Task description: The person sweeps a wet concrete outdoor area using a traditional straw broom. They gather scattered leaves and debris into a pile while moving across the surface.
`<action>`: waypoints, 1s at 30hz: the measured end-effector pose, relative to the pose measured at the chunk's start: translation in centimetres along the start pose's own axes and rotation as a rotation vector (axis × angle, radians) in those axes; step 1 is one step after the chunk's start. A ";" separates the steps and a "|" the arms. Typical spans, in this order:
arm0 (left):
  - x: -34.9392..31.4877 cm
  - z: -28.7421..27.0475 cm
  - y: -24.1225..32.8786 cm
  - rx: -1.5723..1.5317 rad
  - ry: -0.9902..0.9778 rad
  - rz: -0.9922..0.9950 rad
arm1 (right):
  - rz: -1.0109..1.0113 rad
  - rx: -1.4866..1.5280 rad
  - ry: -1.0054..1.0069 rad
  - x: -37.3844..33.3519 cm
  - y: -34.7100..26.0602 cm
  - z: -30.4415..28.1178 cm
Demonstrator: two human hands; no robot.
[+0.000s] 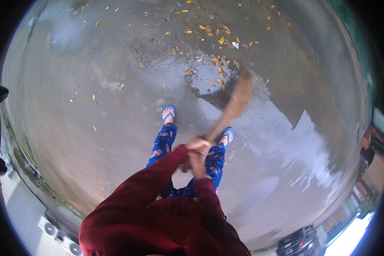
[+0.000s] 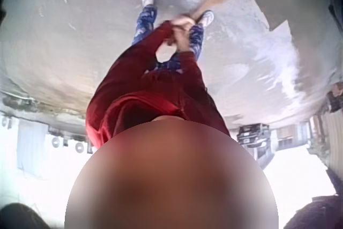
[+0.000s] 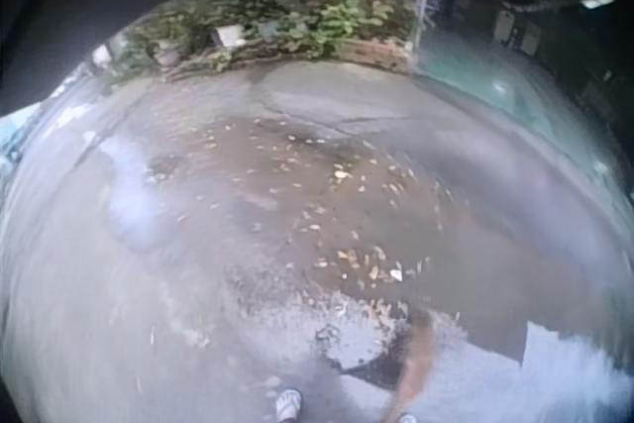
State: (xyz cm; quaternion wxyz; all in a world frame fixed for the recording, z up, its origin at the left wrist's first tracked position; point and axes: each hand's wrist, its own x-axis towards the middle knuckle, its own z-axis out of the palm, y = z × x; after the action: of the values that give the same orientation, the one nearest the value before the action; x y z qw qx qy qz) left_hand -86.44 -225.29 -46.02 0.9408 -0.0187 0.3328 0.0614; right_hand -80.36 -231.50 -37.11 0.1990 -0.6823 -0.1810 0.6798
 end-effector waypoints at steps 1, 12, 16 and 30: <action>-4.2 -2.9 0.1 -0.051 0.218 0.090 | -0.040 0.100 -0.101 1.0 0.5 4.9; -16.4 -6.2 14.5 -0.108 0.859 0.809 | 0.144 0.119 -0.604 6.8 -13.9 12.6; -16.8 -1.8 6.4 -0.053 0.585 0.530 | 0.027 0.388 -0.378 -3.2 -8.3 11.0; -13.0 -3.0 -11.5 -0.147 0.308 -0.009 | 0.126 0.385 -0.121 -11.0 6.1 8.2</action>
State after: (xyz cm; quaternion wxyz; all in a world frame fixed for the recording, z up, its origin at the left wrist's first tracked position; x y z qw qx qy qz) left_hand -96.85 -238.22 -40.22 0.8749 -0.0984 0.4677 0.0776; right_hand -88.77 -242.25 -30.81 0.2715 -0.5998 -0.0163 0.7525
